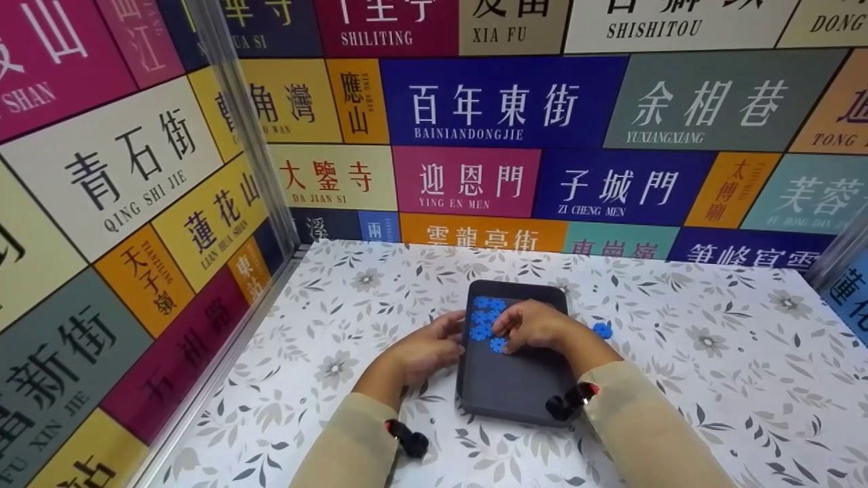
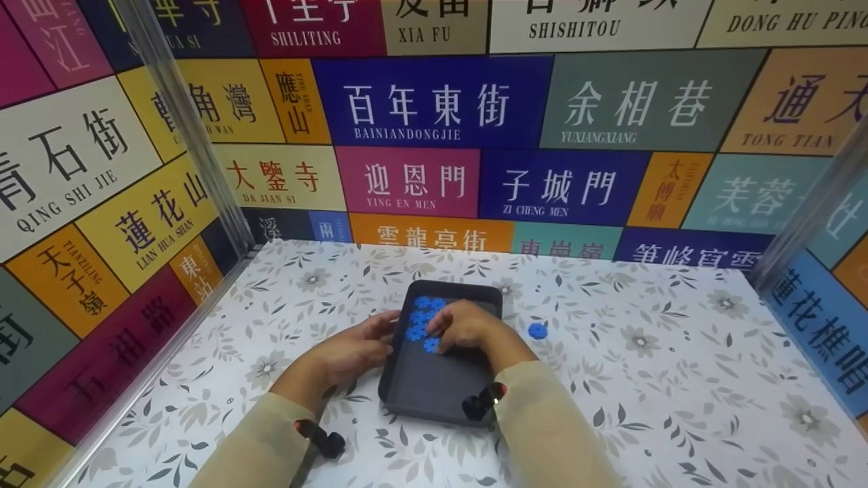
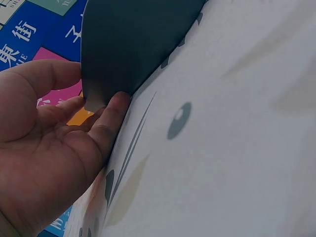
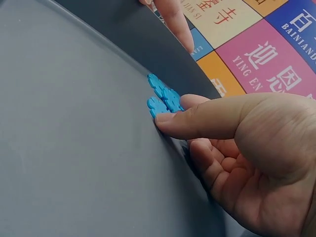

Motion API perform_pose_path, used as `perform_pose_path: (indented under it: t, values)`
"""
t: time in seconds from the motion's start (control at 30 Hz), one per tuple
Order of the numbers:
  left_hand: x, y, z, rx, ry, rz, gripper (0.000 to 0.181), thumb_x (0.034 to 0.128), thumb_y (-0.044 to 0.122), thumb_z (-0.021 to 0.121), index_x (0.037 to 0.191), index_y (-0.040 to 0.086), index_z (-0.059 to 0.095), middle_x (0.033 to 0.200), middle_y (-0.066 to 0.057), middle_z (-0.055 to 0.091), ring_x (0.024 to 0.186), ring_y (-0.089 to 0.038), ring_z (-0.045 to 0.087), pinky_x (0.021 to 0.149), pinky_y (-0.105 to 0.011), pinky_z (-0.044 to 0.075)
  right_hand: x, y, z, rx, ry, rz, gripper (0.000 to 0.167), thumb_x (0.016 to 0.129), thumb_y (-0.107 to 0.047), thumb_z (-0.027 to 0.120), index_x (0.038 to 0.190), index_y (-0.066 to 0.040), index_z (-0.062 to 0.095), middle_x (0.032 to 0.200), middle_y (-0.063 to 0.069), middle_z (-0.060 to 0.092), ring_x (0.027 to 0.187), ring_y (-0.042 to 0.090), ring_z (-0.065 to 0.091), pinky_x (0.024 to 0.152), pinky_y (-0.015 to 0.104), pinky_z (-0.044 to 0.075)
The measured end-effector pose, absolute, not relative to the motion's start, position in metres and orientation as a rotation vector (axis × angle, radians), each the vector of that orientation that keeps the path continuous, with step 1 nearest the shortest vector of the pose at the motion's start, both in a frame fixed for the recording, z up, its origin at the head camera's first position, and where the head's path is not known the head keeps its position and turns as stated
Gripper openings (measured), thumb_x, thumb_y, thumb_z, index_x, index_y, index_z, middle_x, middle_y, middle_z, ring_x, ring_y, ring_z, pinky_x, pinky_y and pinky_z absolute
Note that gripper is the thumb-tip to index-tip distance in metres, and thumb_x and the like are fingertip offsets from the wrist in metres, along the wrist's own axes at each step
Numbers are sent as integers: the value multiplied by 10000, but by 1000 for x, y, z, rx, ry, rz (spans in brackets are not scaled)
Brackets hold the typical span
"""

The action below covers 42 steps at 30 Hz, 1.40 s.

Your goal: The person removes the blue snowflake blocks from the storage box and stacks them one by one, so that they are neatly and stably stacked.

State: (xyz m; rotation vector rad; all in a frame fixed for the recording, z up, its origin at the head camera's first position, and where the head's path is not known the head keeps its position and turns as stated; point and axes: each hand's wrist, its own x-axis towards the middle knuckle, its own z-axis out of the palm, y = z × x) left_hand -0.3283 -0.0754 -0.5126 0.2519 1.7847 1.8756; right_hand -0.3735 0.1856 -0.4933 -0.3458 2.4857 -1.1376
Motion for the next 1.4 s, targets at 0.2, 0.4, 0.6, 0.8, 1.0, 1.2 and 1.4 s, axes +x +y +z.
perform_pose_path:
  t: [0.2,0.4,0.6,0.8,1.0,1.2,1.4]
  values:
    - [-328,-76,-513,257,1778,1877,839,909,-60,574,1679,164,328,1721,-138,381,1551,-309,446,1266,-478,409,-373,185,-492,-370,2511,-1103,350,709,-47,935,1036,-121,835,930,9,762,859,124,629,731,231,505]
    - [-328,-77,-513,250,1781,1871,854,896,-56,586,1678,170,331,1724,-127,375,1553,-295,440,1272,-471,398,-377,186,-488,-470,2543,-1011,259,774,-86,910,1024,-111,846,920,1,783,836,95,633,737,215,509]
    - [-328,-77,-513,243,1770,1881,851,897,-58,592,1677,158,329,1722,-140,375,1554,-300,442,1273,-472,402,-378,189,-480,-477,2466,-1074,206,878,-117,836,1076,-61,834,897,-3,794,787,84,664,724,227,548]
    - [-327,-76,-513,247,1758,1901,850,892,-67,580,1675,152,332,1724,-144,369,1572,-311,417,1275,-477,402,-373,197,-473,-395,2399,-1283,300,940,-136,785,1201,10,786,958,13,802,799,129,726,787,294,629]
    - [-327,-76,-514,258,1753,1911,861,884,-85,570,1678,141,324,1721,-151,371,1565,-318,422,1247,-466,433,-362,208,-463,-355,2470,-1373,337,966,-178,774,1245,9,763,1023,45,797,834,160,724,814,359,631]
    - [-326,-76,-512,260,1759,1906,850,890,-80,580,1674,138,335,1717,-142,383,1561,-309,432,1241,-458,439,-344,229,-454,-238,2510,-1508,353,975,-231,776,1263,-27,762,1014,-2,789,884,175,751,828,339,639]
    - [-326,-76,-511,250,1774,1893,837,897,-69,594,1668,146,351,1716,-125,390,1564,-295,433,1243,-460,433,-334,258,-453,-127,2489,-1656,410,986,-251,771,1303,7,736,984,-80,787,843,87,710,791,249,631]
